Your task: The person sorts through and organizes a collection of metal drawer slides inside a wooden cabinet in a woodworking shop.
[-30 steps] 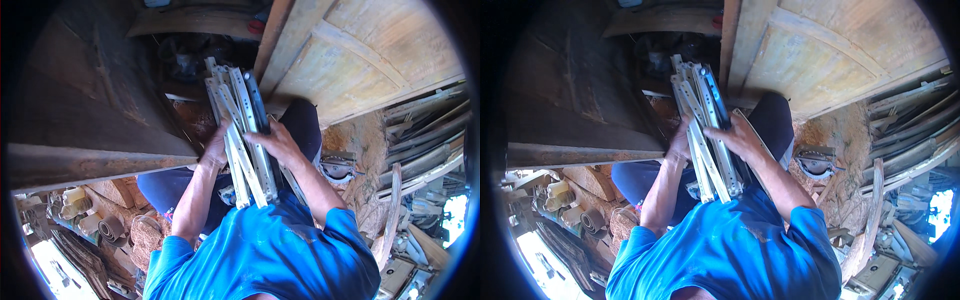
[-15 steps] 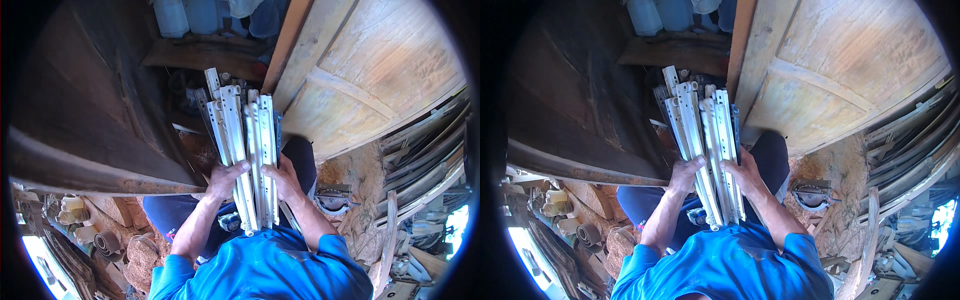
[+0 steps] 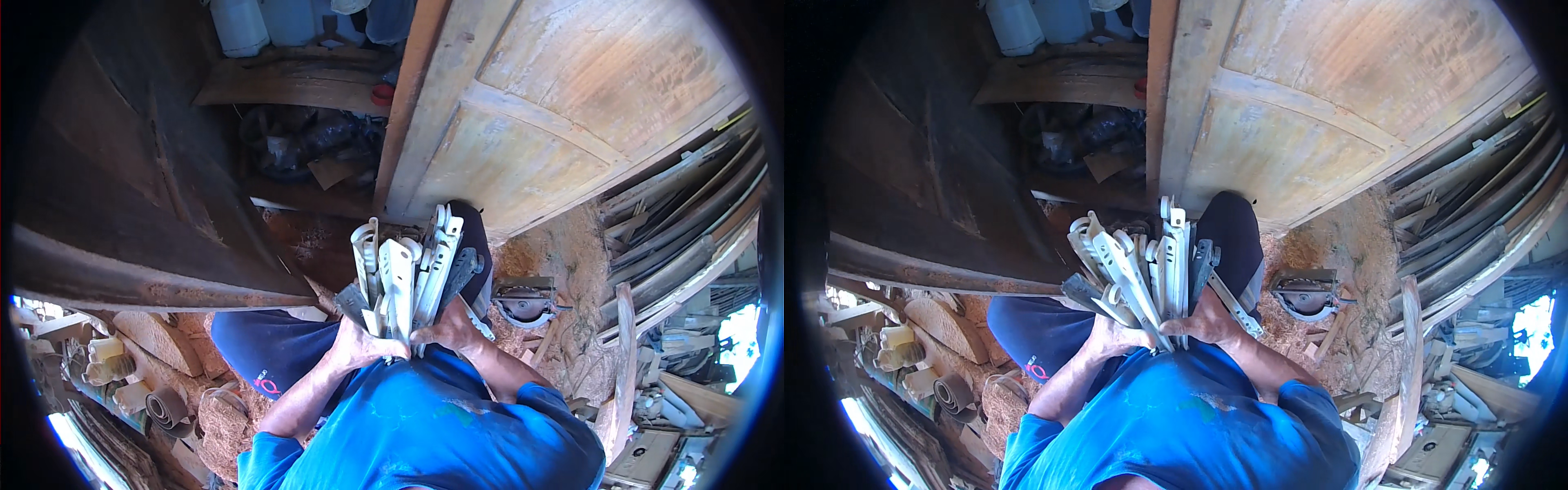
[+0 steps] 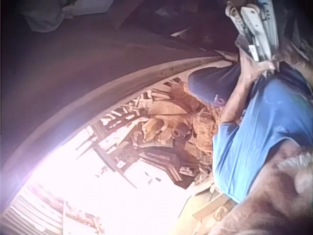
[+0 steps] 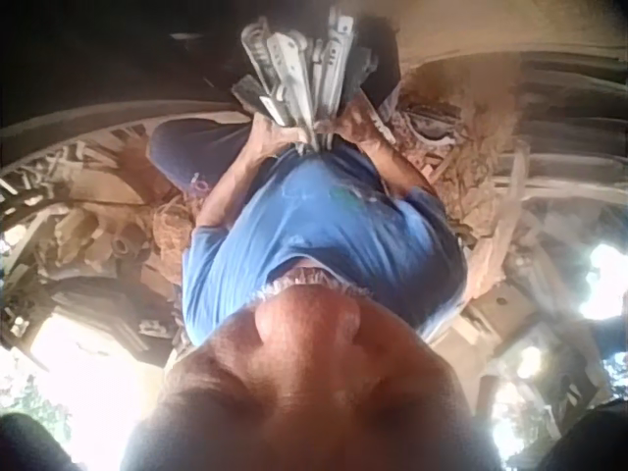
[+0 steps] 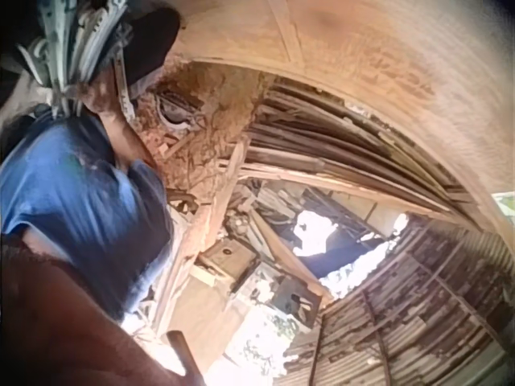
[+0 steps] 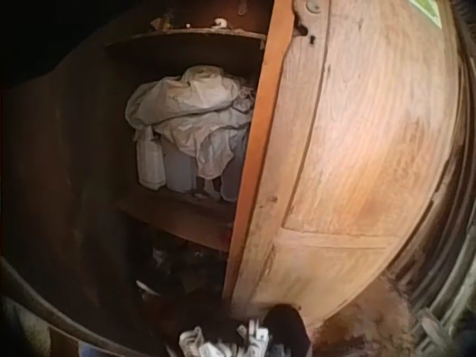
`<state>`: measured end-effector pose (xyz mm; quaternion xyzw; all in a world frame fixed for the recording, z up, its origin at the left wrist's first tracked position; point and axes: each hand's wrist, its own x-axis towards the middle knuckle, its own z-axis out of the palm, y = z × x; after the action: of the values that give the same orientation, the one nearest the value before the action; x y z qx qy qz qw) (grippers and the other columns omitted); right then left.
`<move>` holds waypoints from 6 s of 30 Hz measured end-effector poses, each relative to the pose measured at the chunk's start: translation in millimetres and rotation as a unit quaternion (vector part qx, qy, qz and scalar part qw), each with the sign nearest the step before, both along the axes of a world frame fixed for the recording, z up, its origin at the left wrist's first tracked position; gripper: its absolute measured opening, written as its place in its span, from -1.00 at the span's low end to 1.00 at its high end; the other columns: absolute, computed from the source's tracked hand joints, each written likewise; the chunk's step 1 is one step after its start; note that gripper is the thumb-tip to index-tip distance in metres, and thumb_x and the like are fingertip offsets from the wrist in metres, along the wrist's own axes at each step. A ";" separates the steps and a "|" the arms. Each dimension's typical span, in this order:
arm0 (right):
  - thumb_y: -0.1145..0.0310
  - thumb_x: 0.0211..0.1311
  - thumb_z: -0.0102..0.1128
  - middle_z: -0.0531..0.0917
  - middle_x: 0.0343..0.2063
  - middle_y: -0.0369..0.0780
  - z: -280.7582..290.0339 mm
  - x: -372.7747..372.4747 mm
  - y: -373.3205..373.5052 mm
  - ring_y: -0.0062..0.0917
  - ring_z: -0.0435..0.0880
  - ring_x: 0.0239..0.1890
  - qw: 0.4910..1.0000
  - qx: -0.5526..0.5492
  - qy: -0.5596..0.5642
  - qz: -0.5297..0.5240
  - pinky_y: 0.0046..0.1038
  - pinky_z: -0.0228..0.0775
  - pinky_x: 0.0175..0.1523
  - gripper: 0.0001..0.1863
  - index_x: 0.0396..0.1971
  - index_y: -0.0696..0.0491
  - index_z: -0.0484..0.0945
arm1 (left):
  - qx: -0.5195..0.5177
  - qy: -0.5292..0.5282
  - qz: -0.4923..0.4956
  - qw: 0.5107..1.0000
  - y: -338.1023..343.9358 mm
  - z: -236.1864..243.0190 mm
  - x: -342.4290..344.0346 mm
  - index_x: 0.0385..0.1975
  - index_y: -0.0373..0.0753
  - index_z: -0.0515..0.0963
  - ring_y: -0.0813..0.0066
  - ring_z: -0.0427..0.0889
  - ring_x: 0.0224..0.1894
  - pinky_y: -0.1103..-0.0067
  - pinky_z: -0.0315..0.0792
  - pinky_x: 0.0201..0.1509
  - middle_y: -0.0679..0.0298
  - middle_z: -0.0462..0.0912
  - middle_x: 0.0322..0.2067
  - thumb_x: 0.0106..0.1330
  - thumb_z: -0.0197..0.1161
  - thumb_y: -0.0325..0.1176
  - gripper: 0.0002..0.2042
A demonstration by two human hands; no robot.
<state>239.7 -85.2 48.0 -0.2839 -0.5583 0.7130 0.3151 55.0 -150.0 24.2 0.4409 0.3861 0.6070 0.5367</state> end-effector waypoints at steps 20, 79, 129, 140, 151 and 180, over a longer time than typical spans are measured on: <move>0.31 -0.09 0.46 0.61 -0.12 -0.19 51.8 -39.1 68.3 -0.49 0.59 -0.06 0.994 0.097 -0.018 -0.040 -0.39 0.44 0.07 -0.31 0.08 0.18 0.39 | -0.029 0.106 0.155 0.982 74.7 81.6 -8.0 0.11 -0.40 0.32 0.39 0.58 -0.04 0.48 0.45 0.06 0.07 0.61 -0.10 0.21 0.38 -0.01 -0.34; 0.38 -0.11 0.40 0.51 0.09 -0.14 -12.2 40.1 15.6 -0.41 0.53 0.09 0.970 -0.131 0.199 -0.037 -0.33 0.36 0.20 -0.11 0.29 0.20 0.19 | -0.125 0.033 -0.021 0.991 -12.8 38.2 22.8 0.16 -0.34 0.30 0.49 0.50 -0.01 0.46 0.41 0.10 0.20 0.55 -0.08 0.09 0.47 -0.29 -0.35; 0.49 0.03 0.20 0.55 0.03 0.13 6.6 11.0 42.5 -0.04 0.64 -0.01 0.957 -0.193 0.216 0.001 -0.12 0.49 0.12 -0.29 0.24 0.33 0.24 | -0.213 -0.283 -0.018 0.935 17.4 50.5 -4.0 0.14 -0.34 0.38 0.32 0.58 0.03 0.36 0.41 0.23 0.12 0.60 -0.02 0.18 0.30 -0.48 -0.51; 0.49 -0.02 0.33 0.63 -0.10 -0.12 -17.0 11.6 39.7 -0.43 0.66 -0.13 0.978 -0.170 0.107 -0.063 -0.40 0.51 -0.02 -0.32 0.18 0.23 0.34 | -0.247 -0.241 -0.019 0.938 7.7 15.6 -9.6 0.12 -0.32 0.34 0.49 0.50 -0.02 0.47 0.38 0.15 0.23 0.54 -0.08 0.22 0.30 -0.38 -0.53; 0.45 -0.04 0.31 0.62 -0.08 -0.04 -22.6 6.7 41.3 -0.33 0.67 -0.12 0.973 -0.183 0.118 -0.072 -0.34 0.54 0.00 -0.30 0.19 0.26 0.33 | -0.250 -0.354 -0.019 0.901 6.0 -6.2 -11.2 0.15 -0.33 0.34 0.33 0.64 -0.02 0.40 0.54 0.09 0.07 0.60 -0.03 0.48 0.02 -0.13 -0.58; 0.16 0.22 0.32 0.43 0.11 -0.01 22.6 -76.9 52.0 -0.33 0.44 0.15 0.979 0.135 -0.154 -0.022 -0.29 0.29 0.21 -0.23 0.29 0.16 0.12 | -0.227 -0.381 -0.008 0.897 13.0 -20.7 -26.4 0.32 -0.19 0.18 0.17 0.47 0.18 0.20 0.37 0.28 0.11 0.47 0.12 0.04 0.50 0.00 -0.12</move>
<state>162.8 -33.2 70.6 -0.3573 -0.6845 0.5721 0.2764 28.6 -137.0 3.5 0.0456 0.2761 0.6204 0.7326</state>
